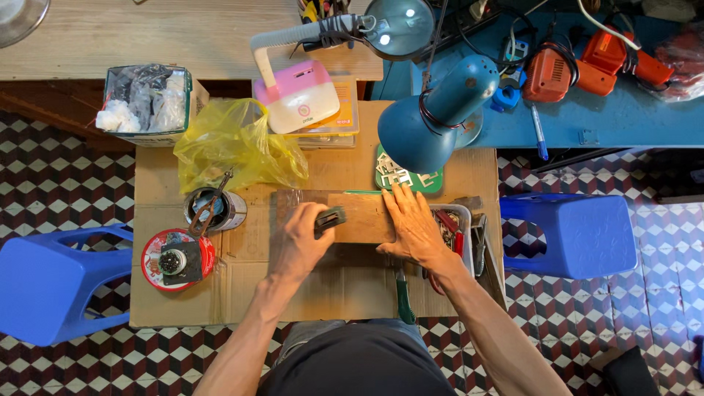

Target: The person uses a utility knife and pliers to scrape and adjust a small metal component on a workbench. They repeatedly pick up and set down tools, retrieve small parts from a yellow plastic bag, and manipulate the component under a blue desk lamp.

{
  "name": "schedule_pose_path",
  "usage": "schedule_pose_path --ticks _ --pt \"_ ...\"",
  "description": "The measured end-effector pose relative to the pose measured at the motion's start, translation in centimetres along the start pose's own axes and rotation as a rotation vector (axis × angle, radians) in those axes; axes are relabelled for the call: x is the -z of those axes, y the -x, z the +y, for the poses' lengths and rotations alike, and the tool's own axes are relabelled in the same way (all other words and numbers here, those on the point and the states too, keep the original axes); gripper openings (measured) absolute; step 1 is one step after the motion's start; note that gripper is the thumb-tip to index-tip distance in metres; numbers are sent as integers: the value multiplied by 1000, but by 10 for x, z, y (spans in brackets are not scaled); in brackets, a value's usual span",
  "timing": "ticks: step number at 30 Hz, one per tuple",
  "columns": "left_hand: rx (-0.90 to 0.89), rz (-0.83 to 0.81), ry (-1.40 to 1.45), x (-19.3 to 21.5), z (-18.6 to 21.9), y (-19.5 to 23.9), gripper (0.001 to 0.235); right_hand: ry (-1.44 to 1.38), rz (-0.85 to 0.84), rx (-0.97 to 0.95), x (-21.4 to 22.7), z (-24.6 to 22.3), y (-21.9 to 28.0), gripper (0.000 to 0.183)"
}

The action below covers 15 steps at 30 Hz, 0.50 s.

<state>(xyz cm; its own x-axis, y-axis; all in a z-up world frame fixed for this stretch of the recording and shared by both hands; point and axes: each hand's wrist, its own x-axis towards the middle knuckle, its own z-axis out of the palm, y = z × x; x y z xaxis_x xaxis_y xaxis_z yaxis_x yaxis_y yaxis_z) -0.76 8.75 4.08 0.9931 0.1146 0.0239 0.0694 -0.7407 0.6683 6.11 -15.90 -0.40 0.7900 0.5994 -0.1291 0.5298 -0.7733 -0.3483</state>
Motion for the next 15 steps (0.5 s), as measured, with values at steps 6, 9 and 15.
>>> schedule_pose_path --ticks 6,9,15 --pt "126 189 -39 48 -13 39 29 -122 -96 8 5 9 -11 119" --pt "140 213 -6 52 -18 56 31 -331 -133 -75 11 8 -27 126" --pt "290 154 32 51 -11 61 27 -1107 -526 -509 35 1 -68 102"
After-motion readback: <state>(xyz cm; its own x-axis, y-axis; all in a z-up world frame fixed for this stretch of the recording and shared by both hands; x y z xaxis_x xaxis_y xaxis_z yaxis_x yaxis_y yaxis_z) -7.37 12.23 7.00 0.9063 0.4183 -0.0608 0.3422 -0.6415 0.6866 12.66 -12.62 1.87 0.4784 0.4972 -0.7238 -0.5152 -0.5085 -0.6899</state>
